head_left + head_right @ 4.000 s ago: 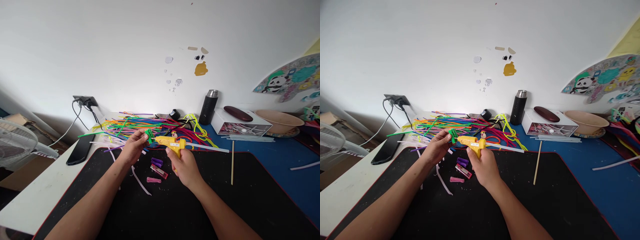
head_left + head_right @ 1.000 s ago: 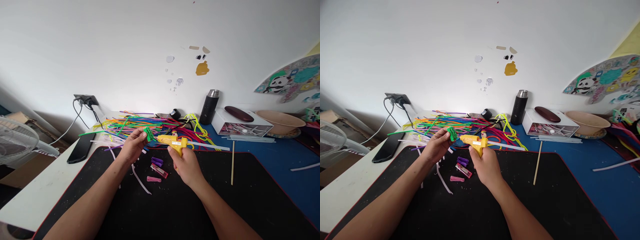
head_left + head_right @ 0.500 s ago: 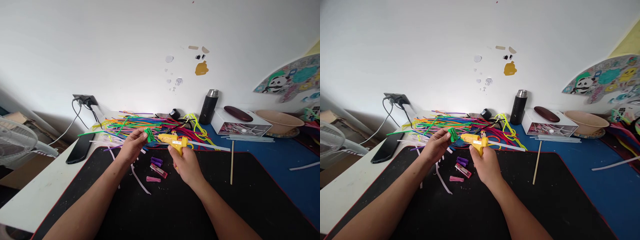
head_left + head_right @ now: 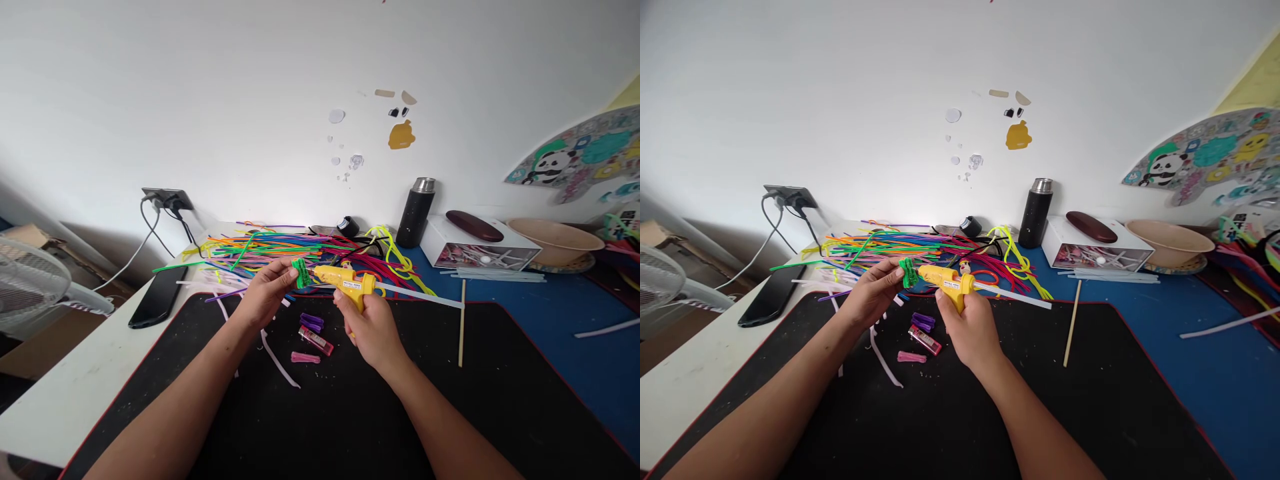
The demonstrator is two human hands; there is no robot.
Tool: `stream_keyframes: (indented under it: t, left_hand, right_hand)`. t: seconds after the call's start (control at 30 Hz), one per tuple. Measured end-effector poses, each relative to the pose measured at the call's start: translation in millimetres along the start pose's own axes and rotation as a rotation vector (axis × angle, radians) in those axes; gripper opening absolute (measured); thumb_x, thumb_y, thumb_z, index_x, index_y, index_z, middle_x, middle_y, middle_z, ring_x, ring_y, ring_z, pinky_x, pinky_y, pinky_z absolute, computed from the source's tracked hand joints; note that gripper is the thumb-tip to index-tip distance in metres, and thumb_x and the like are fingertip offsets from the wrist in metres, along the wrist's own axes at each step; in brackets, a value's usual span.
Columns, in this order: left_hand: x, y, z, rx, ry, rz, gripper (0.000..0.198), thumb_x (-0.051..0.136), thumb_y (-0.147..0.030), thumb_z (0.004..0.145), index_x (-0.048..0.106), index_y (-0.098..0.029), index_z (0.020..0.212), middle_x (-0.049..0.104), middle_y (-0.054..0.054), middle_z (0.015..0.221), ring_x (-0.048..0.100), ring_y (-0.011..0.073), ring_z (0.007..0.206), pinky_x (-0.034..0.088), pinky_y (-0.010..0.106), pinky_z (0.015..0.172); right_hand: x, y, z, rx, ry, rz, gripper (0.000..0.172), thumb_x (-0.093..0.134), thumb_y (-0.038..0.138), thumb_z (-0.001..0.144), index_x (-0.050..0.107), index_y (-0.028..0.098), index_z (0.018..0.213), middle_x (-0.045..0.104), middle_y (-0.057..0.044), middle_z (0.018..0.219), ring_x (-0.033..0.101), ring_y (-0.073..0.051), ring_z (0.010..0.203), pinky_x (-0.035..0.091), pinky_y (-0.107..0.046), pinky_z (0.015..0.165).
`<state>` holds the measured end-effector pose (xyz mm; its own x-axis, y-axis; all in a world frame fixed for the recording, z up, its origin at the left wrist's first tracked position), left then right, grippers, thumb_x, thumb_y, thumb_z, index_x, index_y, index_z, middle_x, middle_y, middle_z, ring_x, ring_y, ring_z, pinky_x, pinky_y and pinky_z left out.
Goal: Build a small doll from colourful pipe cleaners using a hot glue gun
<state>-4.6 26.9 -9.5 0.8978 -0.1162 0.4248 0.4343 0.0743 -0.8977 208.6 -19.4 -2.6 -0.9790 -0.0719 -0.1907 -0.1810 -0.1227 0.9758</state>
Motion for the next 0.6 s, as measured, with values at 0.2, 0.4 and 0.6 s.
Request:
stream_keyframes:
  t: [0.2, 0.4, 0.6]
  left_hand:
    - [4.7, 0.7, -1.6, -0.022, 0.033, 0.035, 0.03, 0.095, -0.036, 0.074, 0.084, -0.02, 0.097, 0.08, 0.006, 0.09, 0.073, 0.0199, 0.081, 0.055, 0.031, 0.081]
    - [6.1, 0.6, -2.8, -0.028, 0.043, 0.028, 0.03, 0.096, -0.035, 0.073, 0.084, -0.02, 0.096, 0.08, 0.004, 0.086, 0.072, 0.0192, 0.078, 0.054, 0.03, 0.08]
    - [5.0, 1.0, -2.8, -0.032, 0.045, 0.043, 0.029, 0.096, -0.036, 0.073, 0.083, -0.02, 0.094, 0.079, 0.004, 0.086, 0.07, 0.0179, 0.077, 0.052, 0.03, 0.079]
  right_hand:
    - [-0.8, 1.6, 0.5, 0.027, -0.038, -0.008, 0.05, 0.061, 0.063, 0.095, 0.051, 0.025, 0.065, 0.048, 0.004, 0.044, 0.045, -0.013, 0.035, 0.033, -0.026, 0.038]
    - [-1.1, 4.6, 0.8, 0.014, -0.041, -0.045, 0.052, 0.059, 0.062, 0.096, 0.046, 0.026, 0.06, 0.045, 0.004, 0.041, 0.045, -0.014, 0.035, 0.033, -0.027, 0.039]
    - [-1.4, 7.3, -1.0, 0.01, -0.044, -0.067, 0.051, 0.058, 0.062, 0.096, 0.046, 0.026, 0.06, 0.044, 0.004, 0.04, 0.046, -0.014, 0.035, 0.034, -0.027, 0.039]
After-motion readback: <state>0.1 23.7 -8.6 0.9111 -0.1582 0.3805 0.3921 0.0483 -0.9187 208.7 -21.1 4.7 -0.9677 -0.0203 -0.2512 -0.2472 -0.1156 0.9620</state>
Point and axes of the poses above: each hand's wrist, its own z-axis towards the middle knuckle, its own x-axis out of the palm, y = z × x, the point moved 3 cm from there along z, towards the middle knuckle
